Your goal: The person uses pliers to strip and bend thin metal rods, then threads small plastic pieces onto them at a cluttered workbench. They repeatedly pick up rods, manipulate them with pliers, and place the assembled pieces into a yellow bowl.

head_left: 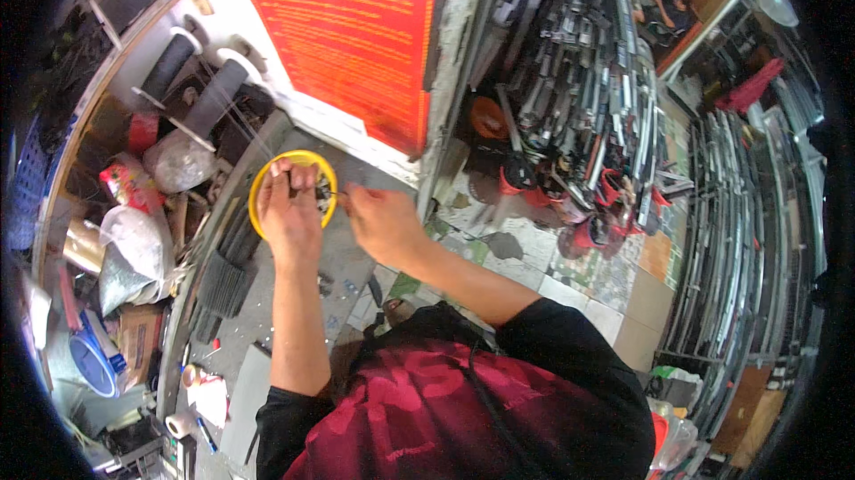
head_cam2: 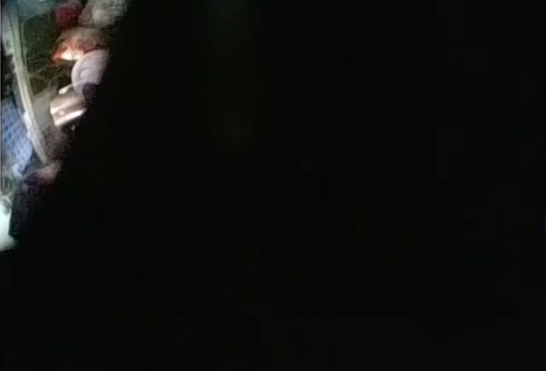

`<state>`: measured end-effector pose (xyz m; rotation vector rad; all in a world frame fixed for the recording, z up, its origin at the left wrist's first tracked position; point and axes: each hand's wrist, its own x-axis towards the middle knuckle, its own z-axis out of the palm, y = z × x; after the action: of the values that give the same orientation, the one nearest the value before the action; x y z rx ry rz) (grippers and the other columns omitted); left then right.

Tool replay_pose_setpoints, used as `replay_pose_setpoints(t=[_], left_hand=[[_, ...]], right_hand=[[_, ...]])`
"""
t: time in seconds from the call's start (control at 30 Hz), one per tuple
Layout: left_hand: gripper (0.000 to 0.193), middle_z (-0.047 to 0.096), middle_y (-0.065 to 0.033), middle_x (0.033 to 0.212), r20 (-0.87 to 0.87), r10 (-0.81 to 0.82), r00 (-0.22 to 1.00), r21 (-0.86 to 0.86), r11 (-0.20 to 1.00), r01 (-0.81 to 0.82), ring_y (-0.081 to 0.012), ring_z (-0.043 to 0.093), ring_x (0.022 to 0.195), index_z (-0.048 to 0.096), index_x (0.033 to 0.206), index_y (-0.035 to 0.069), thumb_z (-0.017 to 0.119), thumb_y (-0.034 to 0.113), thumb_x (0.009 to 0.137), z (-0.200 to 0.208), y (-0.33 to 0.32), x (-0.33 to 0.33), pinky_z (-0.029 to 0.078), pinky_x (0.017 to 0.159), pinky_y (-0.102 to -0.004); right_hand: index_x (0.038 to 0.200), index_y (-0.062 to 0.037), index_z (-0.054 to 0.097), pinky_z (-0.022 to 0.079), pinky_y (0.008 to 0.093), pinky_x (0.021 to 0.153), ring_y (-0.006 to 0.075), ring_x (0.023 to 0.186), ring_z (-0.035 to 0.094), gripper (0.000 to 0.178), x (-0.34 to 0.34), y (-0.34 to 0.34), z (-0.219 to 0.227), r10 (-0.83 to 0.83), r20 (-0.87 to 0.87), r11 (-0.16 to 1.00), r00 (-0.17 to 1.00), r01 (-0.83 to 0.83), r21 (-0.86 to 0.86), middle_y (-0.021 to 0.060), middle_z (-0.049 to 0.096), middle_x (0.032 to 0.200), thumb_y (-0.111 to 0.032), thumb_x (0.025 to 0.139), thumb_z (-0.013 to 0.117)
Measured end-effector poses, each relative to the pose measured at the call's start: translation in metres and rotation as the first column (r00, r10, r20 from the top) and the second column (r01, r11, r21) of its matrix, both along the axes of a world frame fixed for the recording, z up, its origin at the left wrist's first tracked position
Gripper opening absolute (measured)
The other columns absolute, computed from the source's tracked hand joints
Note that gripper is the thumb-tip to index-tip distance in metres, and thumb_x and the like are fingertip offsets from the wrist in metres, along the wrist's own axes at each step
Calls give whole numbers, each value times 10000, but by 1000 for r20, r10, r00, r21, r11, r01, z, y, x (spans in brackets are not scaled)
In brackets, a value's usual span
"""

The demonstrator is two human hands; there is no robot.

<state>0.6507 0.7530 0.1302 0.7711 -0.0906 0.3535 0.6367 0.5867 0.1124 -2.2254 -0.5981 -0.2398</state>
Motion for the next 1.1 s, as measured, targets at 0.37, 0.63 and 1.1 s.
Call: replay_pose_setpoints(t=[0.37,0.63,1.1], left_hand=[[192,450,17,827,-140,-101,985,-34,995,97,-140,446,796,599,1048,89,549,238,1158,-20,1,1,455,913,-399],[192,436,15,826,-143,-65,988,-3,998,65,-140,437,794,588,1048,85,526,224,1164,-9,-7,0,453,871,-383],[148,387,16,826,-12,-93,996,-11,996,93,-139,377,775,570,1052,81,542,195,1142,42,1,-2,394,796,-343]], right_hand=[[1112,-88,643,548,530,595,419,693,701,206,-56,-116,-146,2,-6,962,1000,-4,-274,165,708,794,-287,1069,611],[1146,-117,678,554,598,679,490,790,712,155,-95,-237,-232,-99,-264,879,959,-40,-475,232,713,843,-199,1021,637],[1098,-143,764,609,558,791,453,916,764,352,-181,-463,-307,-713,-214,416,668,156,-896,220,773,930,-383,1105,507]])
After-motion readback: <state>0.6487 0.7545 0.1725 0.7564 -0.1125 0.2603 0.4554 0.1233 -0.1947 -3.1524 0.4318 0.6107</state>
